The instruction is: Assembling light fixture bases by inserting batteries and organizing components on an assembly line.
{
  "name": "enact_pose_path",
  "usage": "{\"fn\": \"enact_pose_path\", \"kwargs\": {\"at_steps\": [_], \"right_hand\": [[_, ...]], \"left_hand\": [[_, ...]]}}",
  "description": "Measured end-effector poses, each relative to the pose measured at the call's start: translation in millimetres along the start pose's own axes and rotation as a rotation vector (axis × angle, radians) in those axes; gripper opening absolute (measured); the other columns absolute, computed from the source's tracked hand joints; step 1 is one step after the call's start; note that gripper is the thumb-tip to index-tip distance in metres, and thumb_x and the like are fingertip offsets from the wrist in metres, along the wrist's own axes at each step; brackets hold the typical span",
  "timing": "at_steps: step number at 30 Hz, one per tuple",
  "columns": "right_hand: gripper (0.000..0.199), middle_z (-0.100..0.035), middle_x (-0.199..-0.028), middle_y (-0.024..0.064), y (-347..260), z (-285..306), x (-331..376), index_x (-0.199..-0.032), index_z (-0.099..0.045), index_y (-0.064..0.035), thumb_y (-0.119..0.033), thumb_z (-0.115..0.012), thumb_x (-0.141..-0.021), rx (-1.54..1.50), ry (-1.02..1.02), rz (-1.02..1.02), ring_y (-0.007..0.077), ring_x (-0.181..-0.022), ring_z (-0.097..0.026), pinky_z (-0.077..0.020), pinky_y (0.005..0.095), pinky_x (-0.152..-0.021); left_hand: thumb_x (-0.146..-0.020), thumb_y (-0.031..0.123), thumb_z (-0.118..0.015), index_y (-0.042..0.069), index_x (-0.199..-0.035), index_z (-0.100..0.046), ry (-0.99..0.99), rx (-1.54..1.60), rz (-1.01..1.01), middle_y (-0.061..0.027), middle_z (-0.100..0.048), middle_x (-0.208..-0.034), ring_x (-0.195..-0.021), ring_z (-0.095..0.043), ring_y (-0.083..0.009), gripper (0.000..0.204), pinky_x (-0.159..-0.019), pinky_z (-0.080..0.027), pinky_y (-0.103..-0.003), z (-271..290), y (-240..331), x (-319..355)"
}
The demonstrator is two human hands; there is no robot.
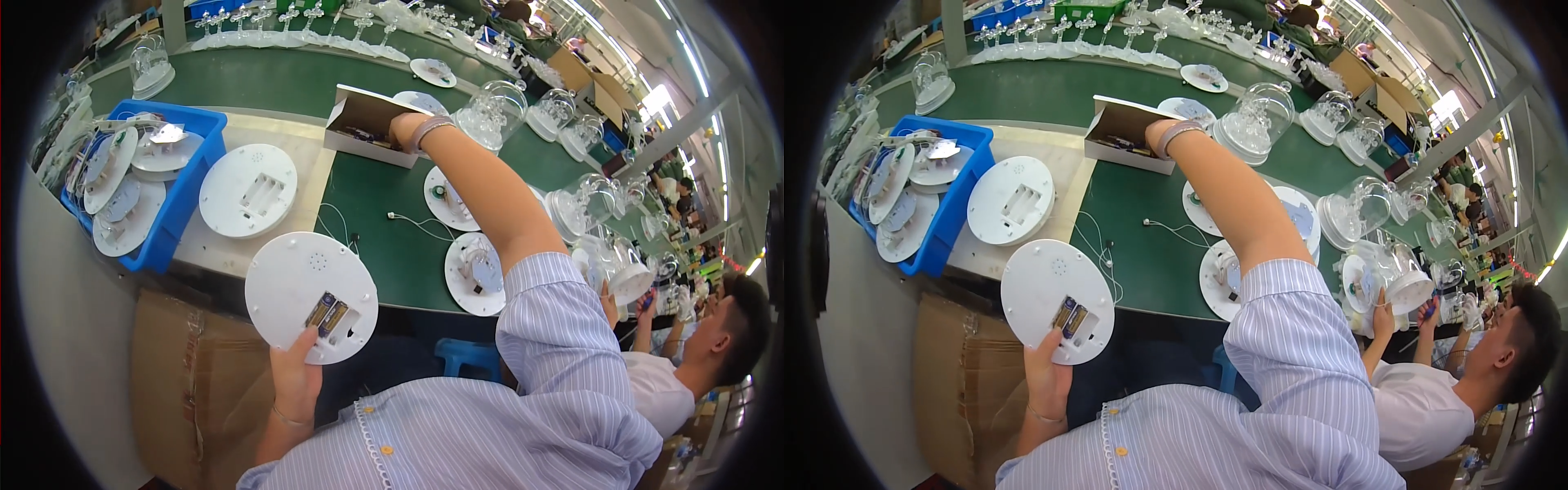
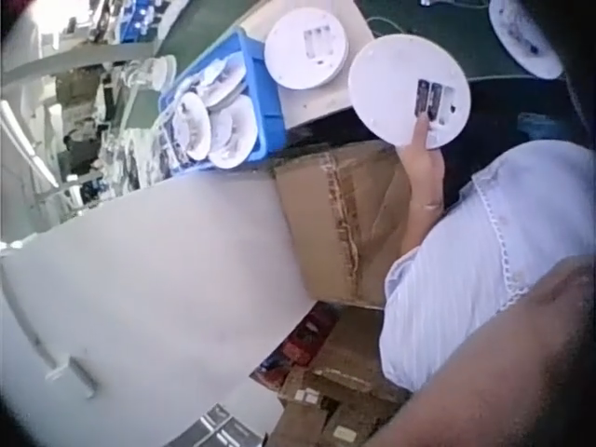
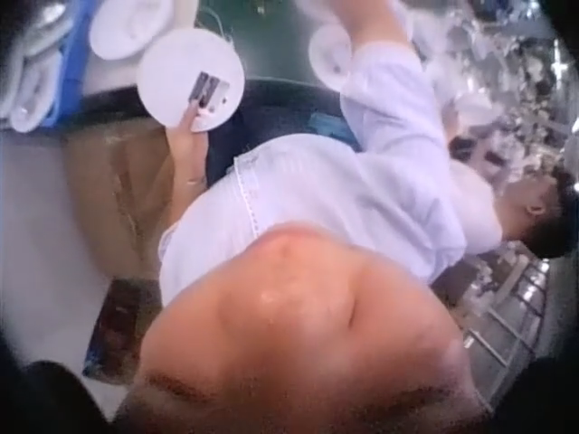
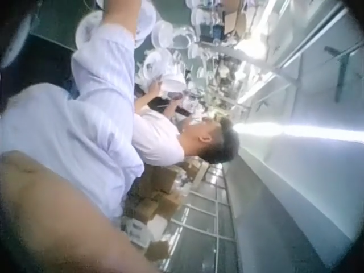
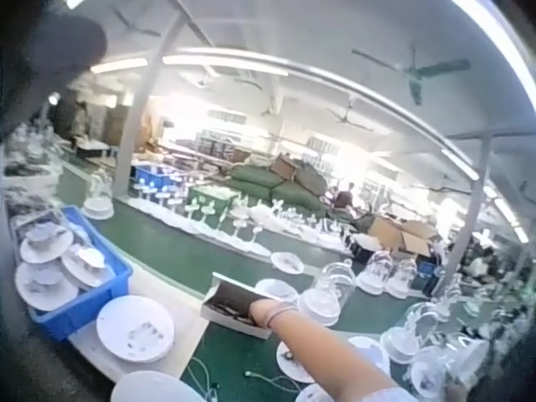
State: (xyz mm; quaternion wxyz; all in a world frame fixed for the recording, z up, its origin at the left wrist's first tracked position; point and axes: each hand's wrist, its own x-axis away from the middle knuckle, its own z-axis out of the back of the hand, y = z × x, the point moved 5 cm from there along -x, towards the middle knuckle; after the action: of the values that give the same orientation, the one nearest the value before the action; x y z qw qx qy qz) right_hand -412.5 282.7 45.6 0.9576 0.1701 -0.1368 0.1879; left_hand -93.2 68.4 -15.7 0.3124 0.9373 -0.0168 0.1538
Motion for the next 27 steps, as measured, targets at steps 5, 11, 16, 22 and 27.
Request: {"fn": "enact_pose_path", "kwargs": {"at_steps": [5,11,16,22,27], "right_hand": [[0.032,-0.061,-0.086,0.0097,-0.3,-5.3,-9.6,-0.092,-0.062,-0.015,-0.005,-0.057,-0.062,-0.03,-0.017,-0.005,0.0262,-0.083,-0.057,-0.045,0.0348,-0.073],[0.032,-0.059,-0.091,0.0111,5.8,-5.5,0.2,-0.095,-0.06,-0.0124,-0.01,-0.06,-0.063,-0.131,-0.029,0.068,0.0275,-0.086,-0.055,-0.044,0.0347,-0.074],[0.021,-0.06,-0.082,0.0121,2.8,-11.3,-4.4,-0.087,-0.061,-0.0103,-0.017,-0.057,-0.067,-0.171,0.051,0.175,0.0274,-0.079,-0.056,-0.0435,0.0349,-0.072],[0.022,-0.059,-0.082,0.0162,10.6,2.6,8.1,-0.089,-0.057,-0.0045,-0.019,-0.054,-0.072,-0.322,0.35,0.219,0.0319,-0.08,-0.055,-0.0423,0.037,-0.071],[0.021,-0.059,-0.078,0.0086,-40.4,38.9,76.1,-0.092,-0.052,-0.0025,-0.013,-0.057,-0.074,-1.078,0.62,0.258,0.0153,-0.072,-0.056,-0.0439,0.0262,-0.061]], "left_hand": [[-0.071,-0.008,-0.05,-0.003,-0.119,-0.033,0.003,0.023,-0.007,-0.0135,-0.044,-0.114,-0.103,-0.046,-0.0224,0.051,-0.089,-0.036,-0.032,-6.3,3.5,-11.4],[-0.071,-0.008,-0.05,-0.002,-0.119,-0.034,0.005,0.016,0.014,-0.0137,-0.044,-0.115,-0.104,-0.045,-0.0223,0.051,-0.09,-0.036,-0.032,-7.6,-0.3,-14.3],[-0.072,-0.008,-0.05,-0.002,-0.119,-0.034,0.011,0.038,0.028,-0.0128,-0.044,-0.115,-0.106,-0.044,-0.0218,0.051,-0.091,-0.035,-0.032,-5.9,-4.0,-16.6],[-0.076,-0.006,-0.05,0.001,-0.116,-0.038,0.009,0.124,0.055,-0.0112,-0.046,-0.113,-0.103,-0.047,-0.0191,0.042,-0.087,-0.04,-0.029,-17.2,-5.1,-15.3],[-0.078,-0.004,-0.048,0.001,-0.115,-0.04,0.016,0.122,-0.003,-0.0104,-0.047,-0.111,-0.101,-0.048,-0.0181,0.038,-0.085,-0.041,-0.029,-16.4,-3.2,-11.1]]}}
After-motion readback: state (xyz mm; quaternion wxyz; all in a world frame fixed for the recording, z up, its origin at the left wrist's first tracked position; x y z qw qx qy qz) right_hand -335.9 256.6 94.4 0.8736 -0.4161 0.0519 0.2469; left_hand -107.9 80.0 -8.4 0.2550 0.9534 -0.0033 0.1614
